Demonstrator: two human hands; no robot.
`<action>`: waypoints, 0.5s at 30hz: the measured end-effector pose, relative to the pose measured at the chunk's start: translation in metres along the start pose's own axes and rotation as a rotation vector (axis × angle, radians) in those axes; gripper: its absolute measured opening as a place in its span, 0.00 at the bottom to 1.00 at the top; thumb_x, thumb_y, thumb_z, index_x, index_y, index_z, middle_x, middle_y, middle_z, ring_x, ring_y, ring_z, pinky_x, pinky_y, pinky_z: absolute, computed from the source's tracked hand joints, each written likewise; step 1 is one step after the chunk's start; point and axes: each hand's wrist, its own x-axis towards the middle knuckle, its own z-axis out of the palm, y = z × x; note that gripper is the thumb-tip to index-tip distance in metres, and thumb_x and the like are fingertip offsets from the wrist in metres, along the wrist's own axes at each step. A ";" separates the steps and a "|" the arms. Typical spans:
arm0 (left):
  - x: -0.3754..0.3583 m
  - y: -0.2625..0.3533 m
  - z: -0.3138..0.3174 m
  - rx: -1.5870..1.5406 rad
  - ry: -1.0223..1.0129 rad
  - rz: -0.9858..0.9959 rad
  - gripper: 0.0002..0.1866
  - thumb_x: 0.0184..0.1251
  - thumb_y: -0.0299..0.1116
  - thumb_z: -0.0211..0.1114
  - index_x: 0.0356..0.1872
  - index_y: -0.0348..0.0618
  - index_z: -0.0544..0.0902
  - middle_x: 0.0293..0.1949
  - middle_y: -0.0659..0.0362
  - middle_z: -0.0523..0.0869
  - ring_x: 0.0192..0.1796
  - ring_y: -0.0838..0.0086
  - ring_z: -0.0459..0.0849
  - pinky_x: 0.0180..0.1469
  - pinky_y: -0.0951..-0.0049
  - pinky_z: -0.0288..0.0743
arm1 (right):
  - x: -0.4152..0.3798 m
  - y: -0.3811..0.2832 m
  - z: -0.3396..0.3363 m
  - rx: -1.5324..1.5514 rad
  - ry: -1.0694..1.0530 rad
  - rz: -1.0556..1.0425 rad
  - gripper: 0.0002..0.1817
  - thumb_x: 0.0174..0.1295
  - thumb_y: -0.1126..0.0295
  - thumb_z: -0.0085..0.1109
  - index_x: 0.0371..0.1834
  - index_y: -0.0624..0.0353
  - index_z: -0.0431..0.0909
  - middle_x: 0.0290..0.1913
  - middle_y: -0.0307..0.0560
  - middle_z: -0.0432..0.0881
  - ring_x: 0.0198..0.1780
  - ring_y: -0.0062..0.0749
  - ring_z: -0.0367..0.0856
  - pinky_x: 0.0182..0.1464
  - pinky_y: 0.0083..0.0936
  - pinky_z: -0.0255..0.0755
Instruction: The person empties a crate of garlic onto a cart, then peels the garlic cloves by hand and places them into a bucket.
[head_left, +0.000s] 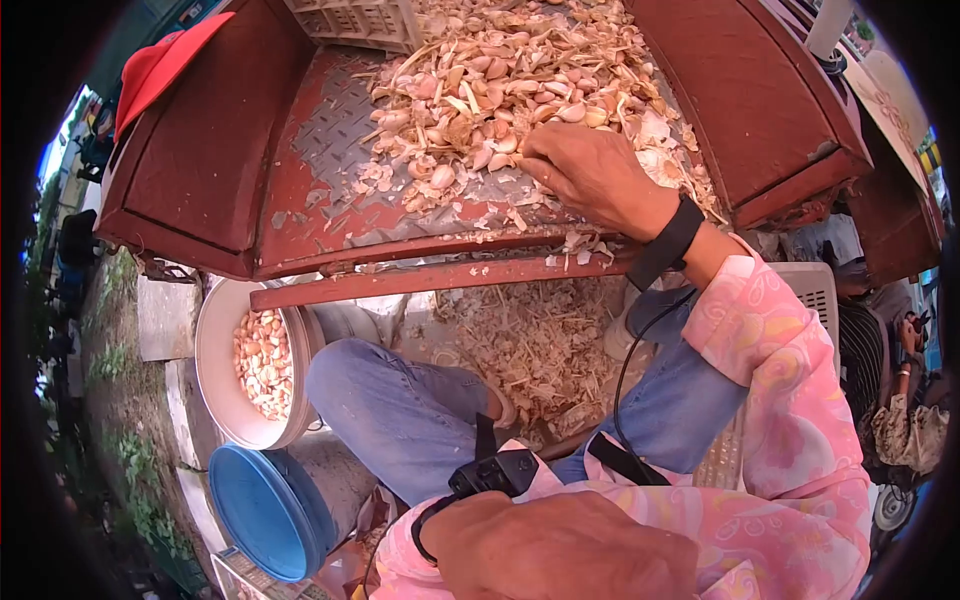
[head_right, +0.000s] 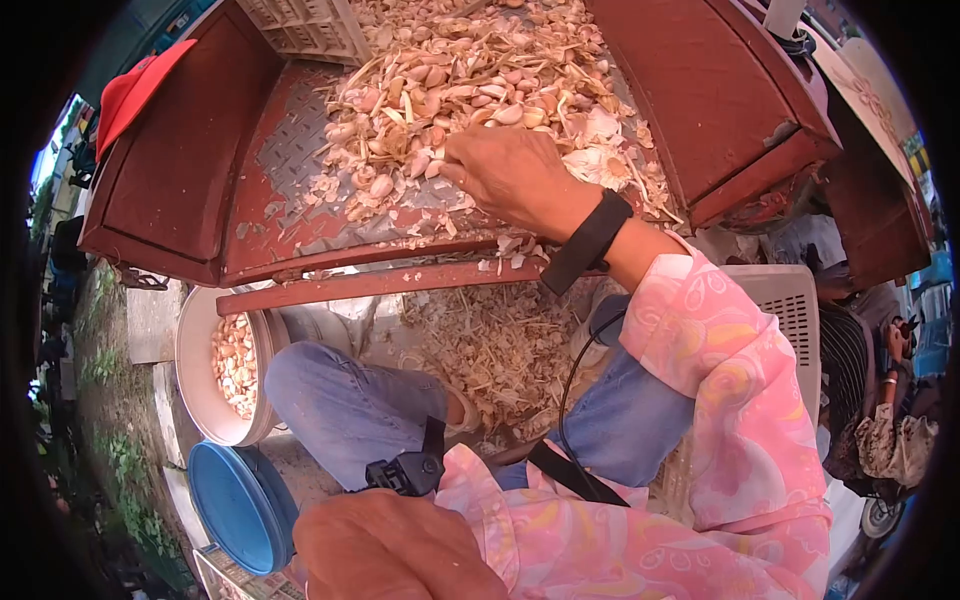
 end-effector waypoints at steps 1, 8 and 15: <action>-0.001 -0.004 0.009 -0.159 -0.047 0.020 0.12 0.65 0.27 0.59 0.42 0.24 0.78 0.36 0.43 0.80 0.32 0.62 0.80 0.32 0.72 0.74 | 0.002 0.008 0.002 0.009 -0.009 -0.004 0.12 0.63 0.63 0.50 0.31 0.61 0.73 0.28 0.51 0.74 0.32 0.47 0.75 0.34 0.39 0.67; -0.004 -0.024 0.019 -0.263 0.019 0.118 0.14 0.67 0.30 0.57 0.43 0.24 0.76 0.34 0.45 0.80 0.32 0.61 0.80 0.30 0.69 0.72 | 0.025 0.014 0.028 -0.245 -0.280 0.090 0.08 0.56 0.67 0.53 0.33 0.61 0.74 0.34 0.51 0.77 0.41 0.50 0.76 0.41 0.42 0.70; 0.001 -0.021 0.015 -0.357 -0.013 0.160 0.13 0.65 0.26 0.58 0.43 0.23 0.77 0.33 0.46 0.80 0.31 0.60 0.79 0.30 0.69 0.72 | 0.025 0.004 0.032 -0.055 -0.281 -0.054 0.11 0.55 0.72 0.54 0.41 0.58 0.74 0.36 0.51 0.76 0.40 0.48 0.78 0.40 0.40 0.71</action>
